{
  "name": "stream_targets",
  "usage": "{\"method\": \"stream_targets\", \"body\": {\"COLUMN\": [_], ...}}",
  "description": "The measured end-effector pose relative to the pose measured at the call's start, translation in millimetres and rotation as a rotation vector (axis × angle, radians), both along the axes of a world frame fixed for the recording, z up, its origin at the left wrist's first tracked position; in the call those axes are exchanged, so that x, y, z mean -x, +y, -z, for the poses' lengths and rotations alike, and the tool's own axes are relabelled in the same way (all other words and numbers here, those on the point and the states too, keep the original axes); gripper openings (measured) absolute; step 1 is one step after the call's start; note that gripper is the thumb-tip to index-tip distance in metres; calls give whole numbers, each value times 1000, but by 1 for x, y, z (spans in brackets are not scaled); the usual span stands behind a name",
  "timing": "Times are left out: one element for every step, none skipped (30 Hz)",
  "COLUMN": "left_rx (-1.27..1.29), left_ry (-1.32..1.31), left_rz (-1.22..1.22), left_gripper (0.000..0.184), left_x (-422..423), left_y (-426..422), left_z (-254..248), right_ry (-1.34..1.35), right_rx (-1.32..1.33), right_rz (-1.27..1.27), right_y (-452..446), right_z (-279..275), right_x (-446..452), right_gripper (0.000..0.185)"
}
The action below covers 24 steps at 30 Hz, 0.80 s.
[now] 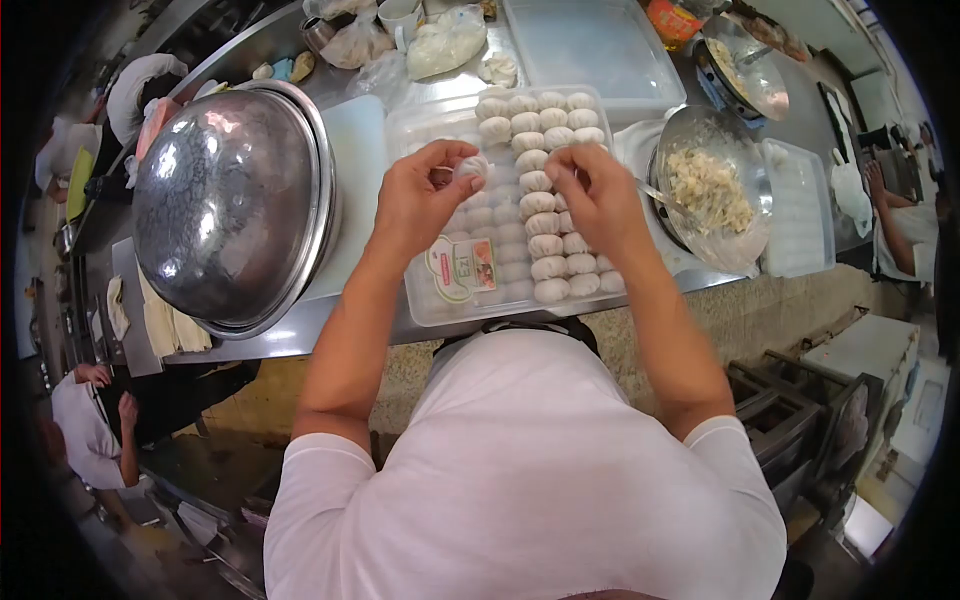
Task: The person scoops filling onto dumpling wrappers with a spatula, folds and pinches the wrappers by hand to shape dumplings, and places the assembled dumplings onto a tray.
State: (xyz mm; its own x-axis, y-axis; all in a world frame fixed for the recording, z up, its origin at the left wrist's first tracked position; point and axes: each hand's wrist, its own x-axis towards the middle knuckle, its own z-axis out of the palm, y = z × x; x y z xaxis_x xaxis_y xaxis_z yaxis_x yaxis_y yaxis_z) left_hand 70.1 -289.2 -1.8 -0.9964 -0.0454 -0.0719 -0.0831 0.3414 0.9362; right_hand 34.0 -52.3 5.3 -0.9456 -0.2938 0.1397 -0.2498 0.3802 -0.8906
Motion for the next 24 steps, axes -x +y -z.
{"method": "stream_targets", "body": {"left_rx": [-2, 102, 206, 205, 222, 239, 239, 304, 370, 368, 372, 375, 373, 389, 406, 406, 448, 491, 491, 488, 486, 487, 484, 480], "left_ry": [-2, 49, 100, 101, 146, 189, 187, 208, 228, 226, 257, 288, 285, 305, 325, 323, 335, 347, 346, 368, 388, 387, 414, 442], "left_rz": [3, 1, -4, -6, 56, 117, 115, 146, 177, 175, 172, 169, 170, 183, 196, 200, 184, 169, 173, 167, 161, 162, 107, 52], "left_gripper": [34, 32, 29, 29, 30, 32, 32, 31, 30, 30, 30, 29, 29, 29, 29, 29, 28, 27, 27, 32, 38, 38, 43, 49], "left_x": [4, 8, 12, 16, 22, 27, 32, 37, 40, 43, 45, 47, 50, 53, 55, 56, 57, 58, 58, 59, 58, 57, 54, 52], "left_y": [-1, 0, 0, -1, -1, -1, 0, 3, 5, 7, 9, 11, 12, 13, 15, 17, 19, 20, 21, 21, 22, 24, 26, 28], "left_z": [-1, -3, -3, 1, 8, 11, 14, 17, 18, 21, 23, 25, 28, 31, 33, 34, 36, 37, 40, 43, 42, 41, 40, 38], "right_ry": [178, 178, 280, 383, 384, 394, 404, 403, 391, 378, 377, 355, 333, 328, 325, 322, 320, 343, 366, 363, 373, 383, 383, 379], "right_rx": [-156, -158, -248, -337, -338, -407, -477, -477, -499, -520, -522, -511, -500, -501, -491, -480, -480, -467, -454, -453, -447, -441, -439, -437], "right_rz": [0, 1, -33, -68, -71, -85, -99, -102, -100, -99, -101, -85, -68, -68, -72, -76, -74, -65, -55, -52, -54, -57, -57, -60], "right_y": [-3, -7, -12, -17, -21, -25, -28, -28, -27, -26, -25, -23, -22, -21, -21, -20, -20, -20, -19, -18, -18, -18, -18, -18], "right_z": [-1, 4, 12, 18, 24, 27, 30, 32, 33, 33, 34, 33, 33, 34, 34, 34, 35, 37, 38, 39, 40, 41, 41, 40], "right_x": [12, 26, 40, 50, 56, 61, 64, 65, 66, 66, 66, 66, 66, 66, 67, 67, 66, 66, 66, 67, 68, 68, 68, 68], "right_gripper": [16, 16, 13, 13, 13, 13, 13, 13, 13, 13, 13, 12, 12, 12, 12, 12, 12, 12, 12, 12, 12, 12, 12, 12]}}
